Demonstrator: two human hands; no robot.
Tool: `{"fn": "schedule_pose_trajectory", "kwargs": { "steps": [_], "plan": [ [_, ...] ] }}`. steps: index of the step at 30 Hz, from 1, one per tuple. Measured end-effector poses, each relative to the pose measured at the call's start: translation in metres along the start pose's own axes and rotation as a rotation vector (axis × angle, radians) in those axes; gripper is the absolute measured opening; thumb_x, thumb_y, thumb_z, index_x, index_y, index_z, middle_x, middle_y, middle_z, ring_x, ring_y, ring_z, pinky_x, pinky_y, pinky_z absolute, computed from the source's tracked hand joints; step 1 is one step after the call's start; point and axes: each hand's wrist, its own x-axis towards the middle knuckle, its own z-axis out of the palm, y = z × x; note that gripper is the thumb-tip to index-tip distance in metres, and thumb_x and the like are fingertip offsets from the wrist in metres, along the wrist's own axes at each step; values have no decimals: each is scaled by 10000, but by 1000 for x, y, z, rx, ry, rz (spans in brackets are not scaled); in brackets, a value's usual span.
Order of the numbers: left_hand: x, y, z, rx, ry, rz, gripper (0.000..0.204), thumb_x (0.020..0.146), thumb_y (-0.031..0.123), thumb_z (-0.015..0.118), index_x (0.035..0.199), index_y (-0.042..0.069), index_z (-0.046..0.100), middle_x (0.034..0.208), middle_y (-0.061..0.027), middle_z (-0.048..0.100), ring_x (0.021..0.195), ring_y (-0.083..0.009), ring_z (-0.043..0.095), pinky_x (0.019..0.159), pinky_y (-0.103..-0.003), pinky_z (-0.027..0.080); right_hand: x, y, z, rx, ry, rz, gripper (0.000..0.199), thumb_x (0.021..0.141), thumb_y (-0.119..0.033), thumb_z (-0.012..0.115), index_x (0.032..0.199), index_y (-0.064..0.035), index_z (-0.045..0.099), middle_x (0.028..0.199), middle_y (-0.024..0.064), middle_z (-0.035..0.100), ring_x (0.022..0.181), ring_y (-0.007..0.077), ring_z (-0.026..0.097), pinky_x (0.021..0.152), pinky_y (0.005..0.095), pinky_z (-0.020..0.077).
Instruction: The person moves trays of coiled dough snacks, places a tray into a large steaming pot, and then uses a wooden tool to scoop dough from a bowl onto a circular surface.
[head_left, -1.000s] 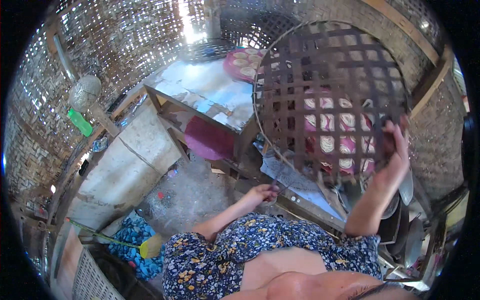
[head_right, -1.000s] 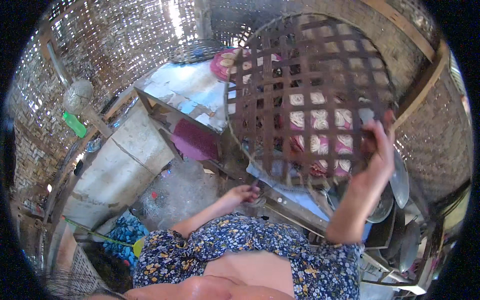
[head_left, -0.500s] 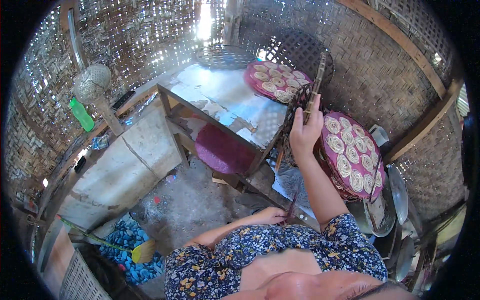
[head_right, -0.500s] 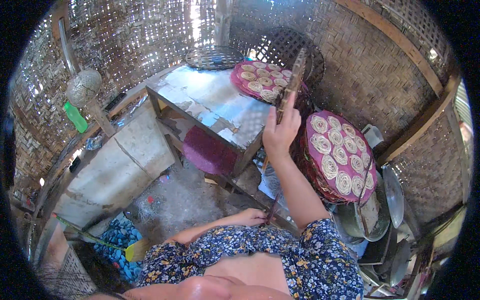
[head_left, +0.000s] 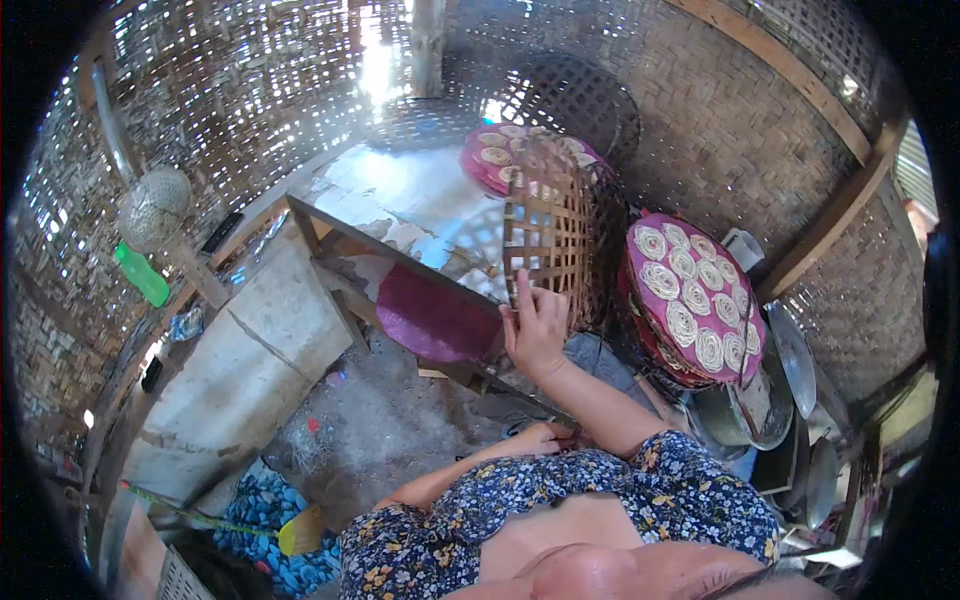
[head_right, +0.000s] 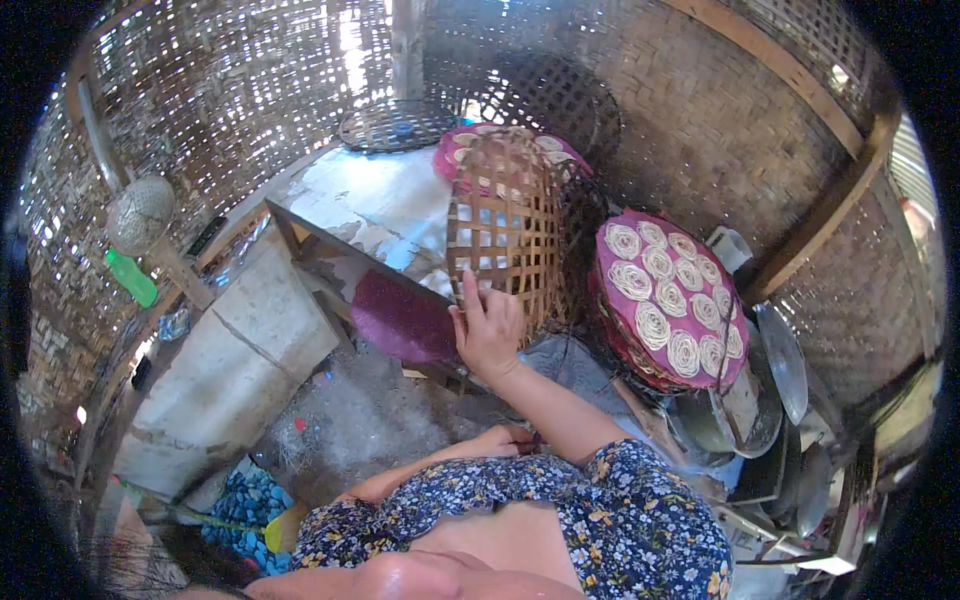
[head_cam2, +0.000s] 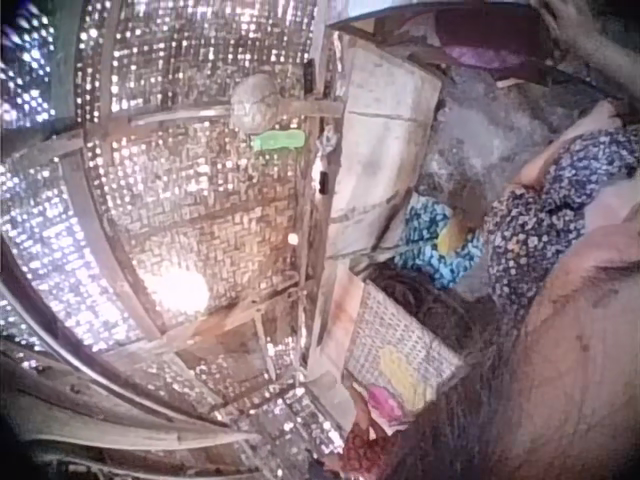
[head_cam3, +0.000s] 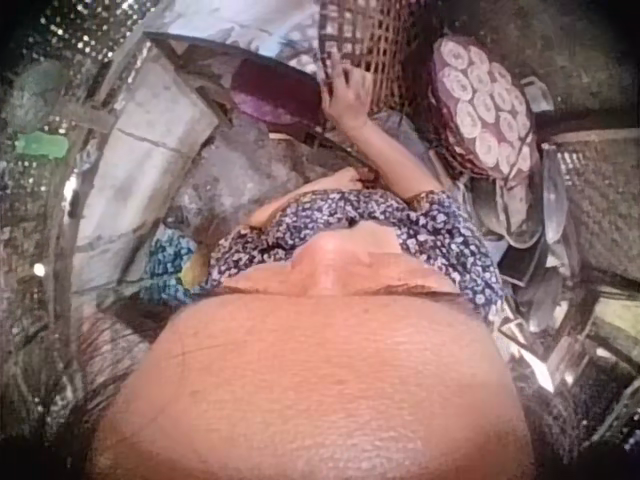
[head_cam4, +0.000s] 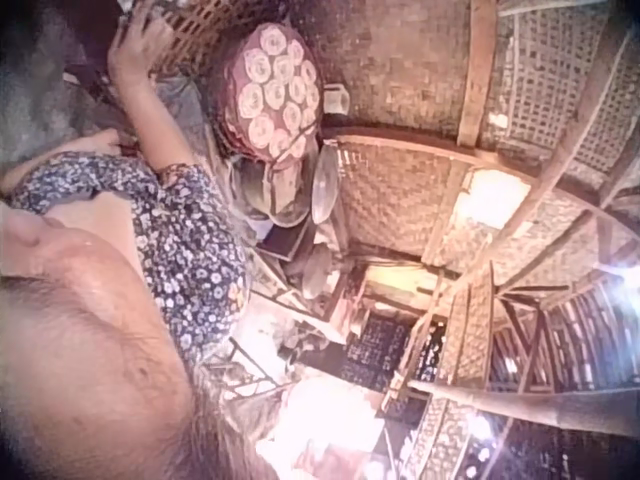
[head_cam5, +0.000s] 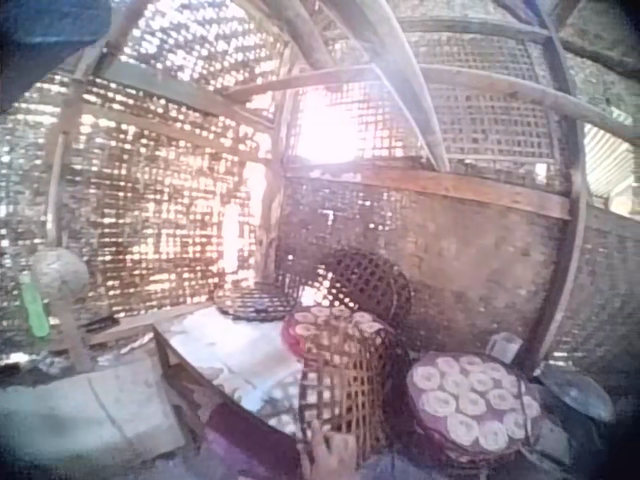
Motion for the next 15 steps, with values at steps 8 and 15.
{"fn": "schedule_pose_trajectory", "kwargs": {
  "steps": [8,15],
  "plan": [
    [8,-48,0,44,-60,230,282,833,207,485,1064,62,556,913,-143,580,842,-252,553,761,-340,425,-18,34,26,-113,-94,196,572,803,-218,528,1285,7,318,830,134,447,779,292,414,729,392,342],
    [3,-18,1,-12,-13,155,276,883,243,466,992,4,551,859,-116,574,814,-199,548,735,-301,423,-55,111,63,-264,-443,678,655,842,-326,471,1339,-14,181,1130,236,424,993,378,423,857,426,353]
  ]
}}
